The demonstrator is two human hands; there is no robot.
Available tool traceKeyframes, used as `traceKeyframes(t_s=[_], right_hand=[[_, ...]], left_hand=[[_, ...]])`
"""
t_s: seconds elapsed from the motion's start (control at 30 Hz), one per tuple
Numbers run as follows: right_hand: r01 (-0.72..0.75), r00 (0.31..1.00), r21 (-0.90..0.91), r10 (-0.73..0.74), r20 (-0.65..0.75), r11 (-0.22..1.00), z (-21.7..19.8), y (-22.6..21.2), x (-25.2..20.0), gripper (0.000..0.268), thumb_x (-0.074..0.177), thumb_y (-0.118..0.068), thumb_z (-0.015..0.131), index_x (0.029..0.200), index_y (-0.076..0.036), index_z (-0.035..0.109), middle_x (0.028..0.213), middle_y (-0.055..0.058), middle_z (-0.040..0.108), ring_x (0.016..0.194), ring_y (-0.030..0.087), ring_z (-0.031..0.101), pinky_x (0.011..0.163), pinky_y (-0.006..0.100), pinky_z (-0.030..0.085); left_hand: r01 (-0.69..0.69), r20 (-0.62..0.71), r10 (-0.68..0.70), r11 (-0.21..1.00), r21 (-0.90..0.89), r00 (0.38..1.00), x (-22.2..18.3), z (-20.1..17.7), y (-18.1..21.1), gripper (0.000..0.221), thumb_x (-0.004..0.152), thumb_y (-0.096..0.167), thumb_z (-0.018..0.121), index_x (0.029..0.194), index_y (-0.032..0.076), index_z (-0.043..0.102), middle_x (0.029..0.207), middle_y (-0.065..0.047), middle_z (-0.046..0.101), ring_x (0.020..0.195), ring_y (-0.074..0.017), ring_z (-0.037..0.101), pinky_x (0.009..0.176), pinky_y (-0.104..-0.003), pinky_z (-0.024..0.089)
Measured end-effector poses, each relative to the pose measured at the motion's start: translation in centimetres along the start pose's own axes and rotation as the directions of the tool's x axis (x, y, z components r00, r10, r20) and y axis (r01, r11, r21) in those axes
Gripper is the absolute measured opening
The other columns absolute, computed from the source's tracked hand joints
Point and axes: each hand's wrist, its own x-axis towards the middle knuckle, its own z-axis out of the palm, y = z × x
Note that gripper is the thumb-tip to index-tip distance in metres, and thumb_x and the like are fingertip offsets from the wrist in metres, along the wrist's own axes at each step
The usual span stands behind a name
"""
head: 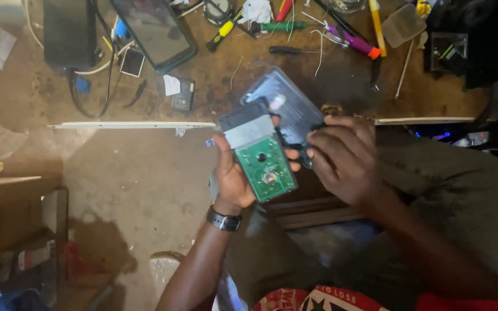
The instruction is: Repairing a scientific calculator by soldering a component on the PCB and reassembling the casing.
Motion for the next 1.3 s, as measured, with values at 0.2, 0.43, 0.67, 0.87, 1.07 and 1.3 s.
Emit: traceKeyframes(t_s=[0.2, 0.43, 0.67, 0.87, 1.07, 1.3], right_hand=[[-0.086, 0.996, 0.036, 0.085, 0.022, 0.996, 0.4, 0.1, 0.4, 0.027, 0.103, -0.022, 0.075, 0.125, -0.008, 0.079, 0.107, 0.009, 0.077, 0.111, 0.035, 0.072, 0.1, 0.05, 0.051], [-0.185, 0.983, 0.121, 0.182, 0.04, 0.975, 0.9, 0.0, 0.1, 0.028, 0.096, -0.014, 0.083, 0.123, -0.005, 0.078, 0.1, 0.009, 0.076, 0.108, 0.037, 0.071, 0.096, 0.051, 0.05], [-0.306, 0.951, 0.196, 0.307, 0.028, 0.932, 1.4, 0.0, -0.3, 0.037, 0.09, -0.02, 0.092, 0.116, -0.001, 0.074, 0.088, 0.01, 0.073, 0.097, 0.037, 0.071, 0.091, 0.051, 0.052], [-0.496, 0.868, 0.194, 0.487, 0.095, 0.846, 0.7, -1.2, -0.2, 0.041, 0.085, -0.02, 0.096, 0.109, 0.002, 0.072, 0.086, 0.013, 0.072, 0.092, 0.039, 0.069, 0.089, 0.049, 0.055], [-0.546, 0.838, 0.178, 0.533, 0.118, 0.819, 0.5, -1.7, 0.2, 0.041, 0.085, -0.023, 0.096, 0.109, 0.0, 0.072, 0.09, 0.011, 0.071, 0.09, 0.036, 0.071, 0.082, 0.046, 0.059], [-0.516, 0.857, 0.186, 0.507, 0.094, 0.836, 0.5, -1.7, 0.1, 0.039, 0.085, -0.02, 0.096, 0.107, 0.001, 0.072, 0.087, 0.01, 0.068, 0.085, 0.037, 0.071, 0.076, 0.046, 0.06]], left_hand=[[0.064, -0.138, -0.057, 0.997, 0.043, 0.989, 0.6, 2.4, -2.0, 0.103, 0.101, 0.088, 0.023, 0.16, 0.01, 0.052, 0.133, -0.034, 0.07, 0.122, -0.0473, 0.07, 0.108, -0.064, 0.053], [0.098, -0.275, -0.082, 0.994, 0.042, 0.958, 0.4, 4.1, -2.9, 0.094, 0.103, 0.084, 0.034, 0.144, 0.006, 0.068, 0.127, -0.025, 0.075, 0.118, -0.0424, 0.073, 0.107, -0.06, 0.056], [0.071, -0.312, -0.044, 0.994, 0.077, 0.949, 0.3, 2.9, -4.8, 0.084, 0.106, 0.078, 0.037, 0.145, 0.01, 0.068, 0.131, -0.02, 0.075, 0.123, -0.0375, 0.071, 0.111, -0.06, 0.054], [0.055, -0.319, -0.015, 0.991, 0.119, 0.948, 0.2, 1.5, -5.5, 0.077, 0.108, 0.073, 0.038, 0.144, 0.011, 0.067, 0.131, -0.02, 0.075, 0.124, -0.0367, 0.07, 0.112, -0.06, 0.054], [0.051, -0.353, -0.009, 0.993, 0.11, 0.935, 0.1, 1.8, -5.7, 0.074, 0.108, 0.071, 0.043, 0.143, 0.011, 0.069, 0.131, -0.019, 0.075, 0.123, -0.0344, 0.071, 0.107, -0.057, 0.057], [0.031, -0.377, 0.017, 0.992, 0.122, 0.926, -0.1, 2.0, -6.1, 0.07, 0.109, 0.067, 0.045, 0.139, 0.009, 0.071, 0.129, -0.021, 0.076, 0.119, -0.0348, 0.073, 0.104, -0.056, 0.06]])
